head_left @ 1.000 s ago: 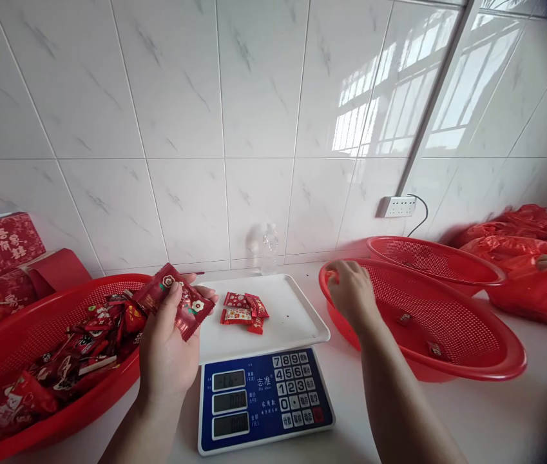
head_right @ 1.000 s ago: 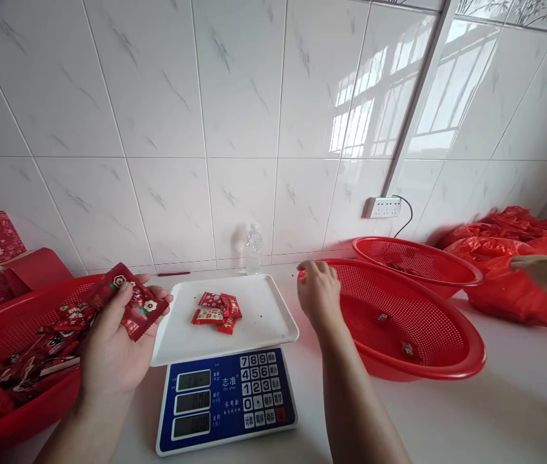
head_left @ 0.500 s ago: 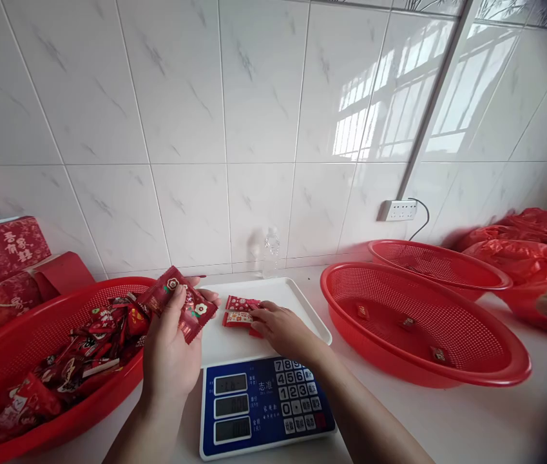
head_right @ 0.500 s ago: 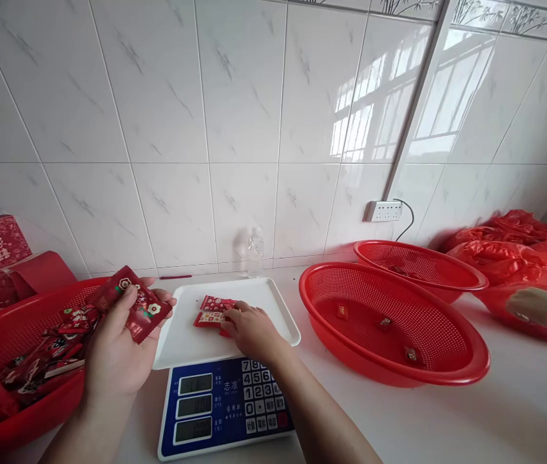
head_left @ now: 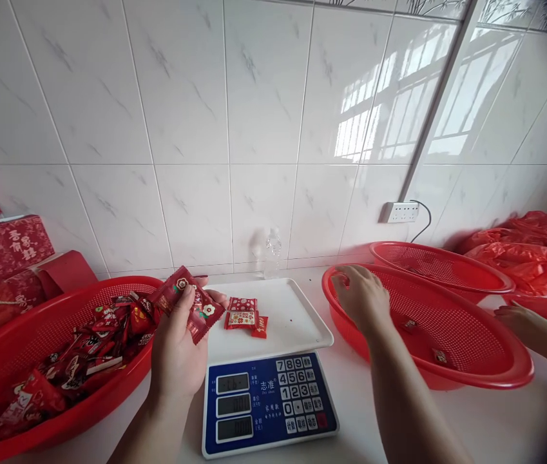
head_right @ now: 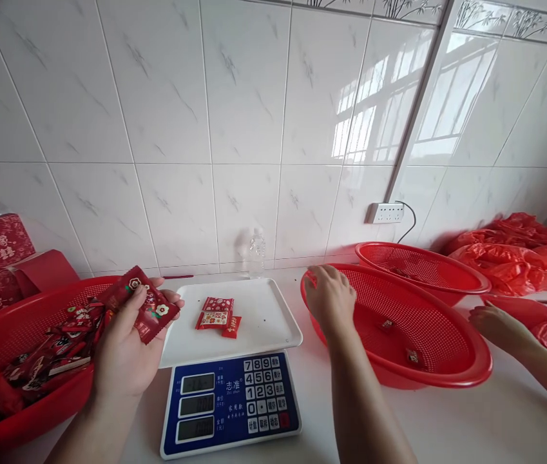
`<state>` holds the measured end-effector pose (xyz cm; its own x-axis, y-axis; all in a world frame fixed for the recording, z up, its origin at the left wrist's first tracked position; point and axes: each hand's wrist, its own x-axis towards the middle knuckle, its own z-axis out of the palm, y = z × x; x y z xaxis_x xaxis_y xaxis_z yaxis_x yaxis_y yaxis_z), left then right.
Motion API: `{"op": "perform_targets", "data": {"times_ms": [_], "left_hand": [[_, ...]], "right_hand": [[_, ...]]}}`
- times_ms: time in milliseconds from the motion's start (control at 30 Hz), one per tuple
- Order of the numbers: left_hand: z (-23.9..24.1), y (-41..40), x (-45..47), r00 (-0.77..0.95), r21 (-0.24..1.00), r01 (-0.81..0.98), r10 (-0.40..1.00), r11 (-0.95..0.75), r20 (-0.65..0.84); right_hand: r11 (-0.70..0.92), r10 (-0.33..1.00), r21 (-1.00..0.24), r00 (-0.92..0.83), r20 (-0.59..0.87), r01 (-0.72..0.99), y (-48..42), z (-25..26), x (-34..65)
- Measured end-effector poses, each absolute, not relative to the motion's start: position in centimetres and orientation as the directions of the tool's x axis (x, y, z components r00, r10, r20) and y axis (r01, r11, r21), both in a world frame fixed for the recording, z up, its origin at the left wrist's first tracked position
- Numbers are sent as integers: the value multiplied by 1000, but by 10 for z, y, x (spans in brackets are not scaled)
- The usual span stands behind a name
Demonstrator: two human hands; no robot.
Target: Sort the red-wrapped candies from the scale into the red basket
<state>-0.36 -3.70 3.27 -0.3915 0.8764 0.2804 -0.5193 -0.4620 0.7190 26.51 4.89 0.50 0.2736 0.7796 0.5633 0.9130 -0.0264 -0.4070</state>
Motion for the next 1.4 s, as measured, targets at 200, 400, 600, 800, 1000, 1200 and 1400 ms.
{"op": "perform_targets", "data": {"times_ms": [200, 400, 600, 800, 1000, 1200, 1400], "left_hand": [[32, -36, -4, -394, 734, -496, 874, -464, 286], [32, -36, -6, -400, 719, -518, 874, -464, 276], [31, -36, -6, -396, 732, -496, 872, -467, 287], [31, -36, -5, -395, 723, -505, 871, -472, 292], [30, -36, -3, -363, 748, -493, 886, -445, 288], [31, -37, -2, -373, 730, -505, 879, -460, 296], [31, -35, -4, -381, 721, -514, 877, -464, 293]], "right_hand": [[240, 910, -455, -37, 412, 858, 44, -6, 233], [494, 870, -374, -443, 217, 785, 23, -22, 164], [428, 903, -334, -383, 195, 839, 20, -23, 160], [343, 926, -429, -223, 304, 836, 33, -14, 185], [397, 912, -406, -303, 276, 823, 30, -10, 195], [373, 924, -283, -324, 205, 884, 31, -24, 173], [352, 908, -359, -222, 356, 865, 44, -21, 188]]}}
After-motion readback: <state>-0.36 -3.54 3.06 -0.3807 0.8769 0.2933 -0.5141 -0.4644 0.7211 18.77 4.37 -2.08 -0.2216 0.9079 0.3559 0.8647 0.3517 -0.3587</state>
